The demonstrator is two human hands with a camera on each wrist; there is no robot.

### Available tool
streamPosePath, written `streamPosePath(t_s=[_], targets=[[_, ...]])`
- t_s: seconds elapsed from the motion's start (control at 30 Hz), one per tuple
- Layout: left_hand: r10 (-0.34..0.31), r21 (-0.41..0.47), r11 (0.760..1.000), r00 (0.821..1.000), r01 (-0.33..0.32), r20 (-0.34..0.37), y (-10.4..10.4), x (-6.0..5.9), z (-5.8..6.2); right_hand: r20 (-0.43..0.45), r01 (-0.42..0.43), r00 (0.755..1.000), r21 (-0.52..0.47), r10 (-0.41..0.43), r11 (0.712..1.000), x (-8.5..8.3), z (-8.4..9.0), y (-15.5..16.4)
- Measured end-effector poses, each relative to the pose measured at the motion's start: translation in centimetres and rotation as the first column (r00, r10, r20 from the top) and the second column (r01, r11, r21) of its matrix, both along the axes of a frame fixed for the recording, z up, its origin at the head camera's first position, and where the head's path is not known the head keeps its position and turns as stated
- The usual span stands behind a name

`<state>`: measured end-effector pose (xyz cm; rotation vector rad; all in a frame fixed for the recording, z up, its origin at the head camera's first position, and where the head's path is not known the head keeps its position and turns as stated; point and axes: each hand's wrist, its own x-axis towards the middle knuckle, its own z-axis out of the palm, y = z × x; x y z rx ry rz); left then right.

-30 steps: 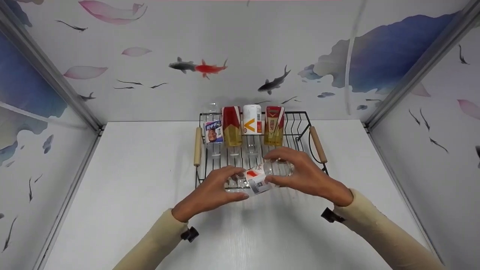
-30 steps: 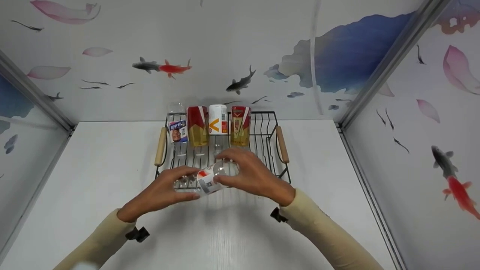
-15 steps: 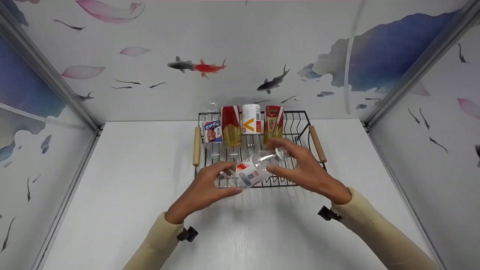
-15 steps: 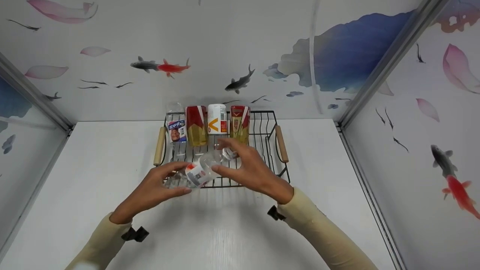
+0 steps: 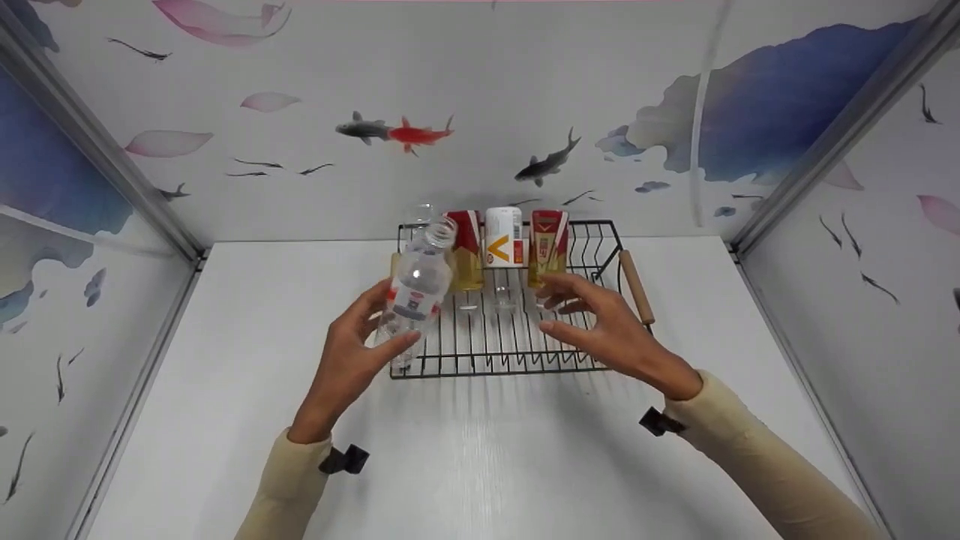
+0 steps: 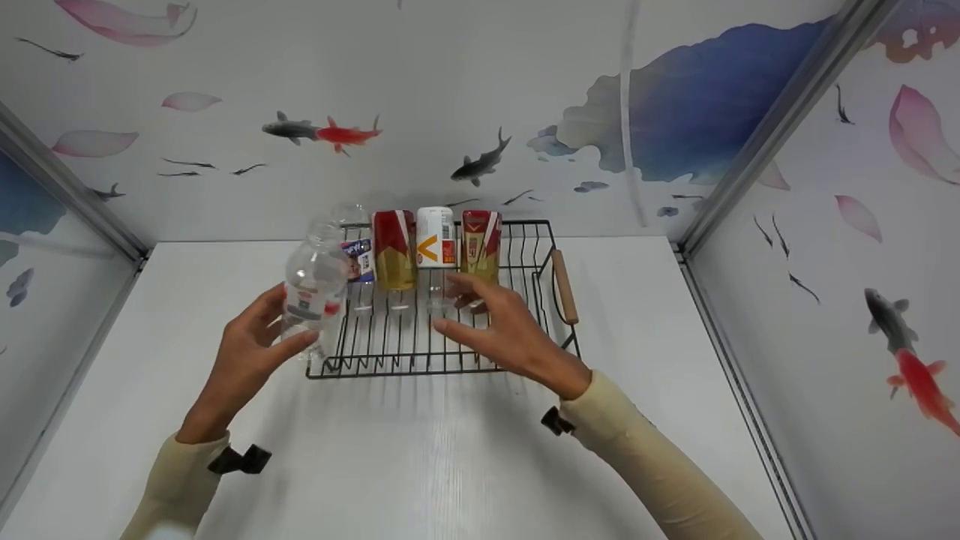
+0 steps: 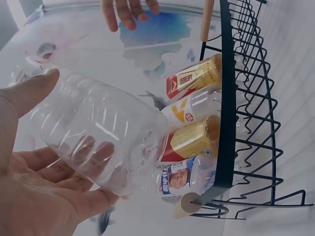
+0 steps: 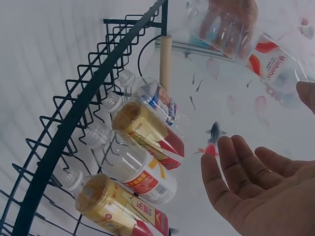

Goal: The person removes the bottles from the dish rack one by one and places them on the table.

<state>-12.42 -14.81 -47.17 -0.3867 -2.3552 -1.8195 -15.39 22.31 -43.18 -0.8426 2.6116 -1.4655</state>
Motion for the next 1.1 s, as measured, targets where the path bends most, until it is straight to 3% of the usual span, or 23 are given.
streamPosePath(t_s=[0.23,0.4,0.57,1.1], targets=[[0.095,0.088,0.992,0.995,-0.093,-0.023,-2.2,-1.0,-1.0,0.052,0.033,0.998,0.023,-0.034,0.999,-1.0,-1.3,0.7],[0.156,0.115,0.982,0.987,-0.152,-0.030,-3.7,-2.4,-2.9,0.097,0.050,0.994,0.035,-0.054,0.998,-1.9,-2.7,1.2],[0.222,0.119,0.967,0.975,-0.223,0.021,-4.9,-3.5,-4.6,0.138,0.067,0.988,0.042,-0.072,0.997,-2.6,-4.0,1.6],[0.273,0.062,0.958,0.956,-0.280,0.105,-5.8,-8.1,-7.8,0.184,0.142,0.972,0.049,-0.149,0.989,-4.5,-6.2,2.5]])
